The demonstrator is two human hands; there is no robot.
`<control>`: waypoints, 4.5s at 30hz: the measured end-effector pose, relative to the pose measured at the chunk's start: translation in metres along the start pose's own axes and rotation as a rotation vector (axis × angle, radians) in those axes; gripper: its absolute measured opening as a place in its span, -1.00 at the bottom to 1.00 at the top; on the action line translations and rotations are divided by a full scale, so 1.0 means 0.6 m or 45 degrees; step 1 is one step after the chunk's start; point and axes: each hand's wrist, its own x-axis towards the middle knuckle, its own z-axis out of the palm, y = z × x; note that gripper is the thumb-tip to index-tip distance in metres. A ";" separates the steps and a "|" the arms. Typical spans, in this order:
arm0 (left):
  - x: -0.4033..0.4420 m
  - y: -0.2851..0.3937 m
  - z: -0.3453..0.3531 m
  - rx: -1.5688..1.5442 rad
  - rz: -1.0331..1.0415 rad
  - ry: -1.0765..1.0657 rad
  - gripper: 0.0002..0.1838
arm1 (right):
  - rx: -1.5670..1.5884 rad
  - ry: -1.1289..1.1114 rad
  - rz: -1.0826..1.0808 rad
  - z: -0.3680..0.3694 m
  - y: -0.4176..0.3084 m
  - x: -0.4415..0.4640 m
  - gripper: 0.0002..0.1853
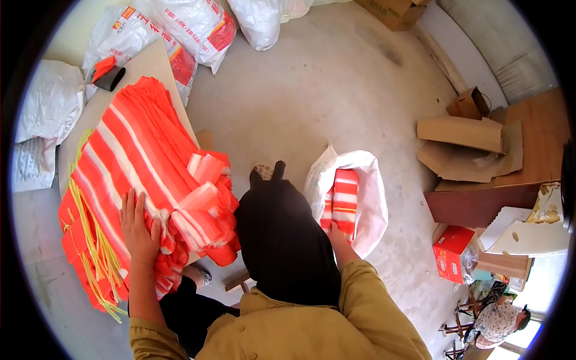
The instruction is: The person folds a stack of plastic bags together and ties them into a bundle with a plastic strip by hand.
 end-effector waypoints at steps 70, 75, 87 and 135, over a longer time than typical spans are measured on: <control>-0.065 -0.084 -0.055 -0.939 -0.141 0.342 -0.61 | -0.451 -0.394 -1.954 -0.129 -1.017 -0.432 -0.69; -0.084 -0.115 -0.064 -1.488 -0.504 0.368 -0.67 | -0.007 -0.744 -1.422 -0.138 -1.008 -0.409 -0.85; -0.037 -0.069 -0.072 -0.806 -0.146 0.353 -0.73 | 0.207 -0.726 -1.609 -0.150 -0.999 -0.441 -0.47; -0.214 -0.125 -0.160 -2.193 -0.866 -0.255 -0.39 | -0.176 -0.572 -2.025 -0.141 -0.977 -0.418 -0.74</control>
